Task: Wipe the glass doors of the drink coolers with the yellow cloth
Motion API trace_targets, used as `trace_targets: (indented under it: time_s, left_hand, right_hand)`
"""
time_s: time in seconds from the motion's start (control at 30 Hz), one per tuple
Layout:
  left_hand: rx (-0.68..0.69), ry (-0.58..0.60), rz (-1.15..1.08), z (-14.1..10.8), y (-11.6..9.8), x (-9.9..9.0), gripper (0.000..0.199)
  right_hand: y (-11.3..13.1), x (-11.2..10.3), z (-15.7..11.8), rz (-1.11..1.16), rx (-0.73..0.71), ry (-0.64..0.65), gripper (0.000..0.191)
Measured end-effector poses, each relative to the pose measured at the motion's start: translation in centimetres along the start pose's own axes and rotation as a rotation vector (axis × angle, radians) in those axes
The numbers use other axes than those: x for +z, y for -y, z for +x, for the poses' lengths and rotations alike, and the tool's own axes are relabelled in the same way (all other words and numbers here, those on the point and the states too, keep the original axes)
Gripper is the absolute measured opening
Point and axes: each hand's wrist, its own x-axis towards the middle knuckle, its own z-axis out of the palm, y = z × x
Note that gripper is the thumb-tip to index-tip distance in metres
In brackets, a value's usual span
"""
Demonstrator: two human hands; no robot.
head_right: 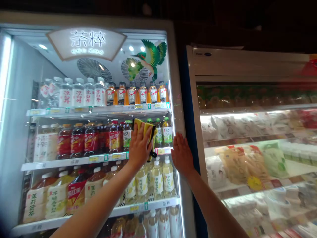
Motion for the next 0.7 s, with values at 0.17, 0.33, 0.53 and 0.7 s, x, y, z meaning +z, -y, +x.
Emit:
trace_targets:
  time_s: [0.17, 0.33, 0.53, 0.7]
  left_hand:
    - [0.154, 0.073, 0.017, 1.7, -0.9, 0.9, 0.061]
    - [-0.024, -0.003, 0.042, 6.2, 3.0, -0.5, 0.057]
    - [-0.045, -0.035, 0.070, 0.5, 2.3, -1.3, 0.060]
    - [0.062, 0.055, 0.066, 1.5, 1.6, -0.9, 0.058]
  right_hand:
    - [0.7, 0.8, 1.8, 0.017, 0.018, -0.092, 0.082]
    - [0.8, 0.9, 2.3, 0.063, 0.041, -0.128, 0.079]
    - [2.5, 0.3, 6.2, 0.115, 0.064, -0.079, 0.058]
    - [4.6, 0.8, 9.6, 0.188, 0.058, -0.146, 0.051]
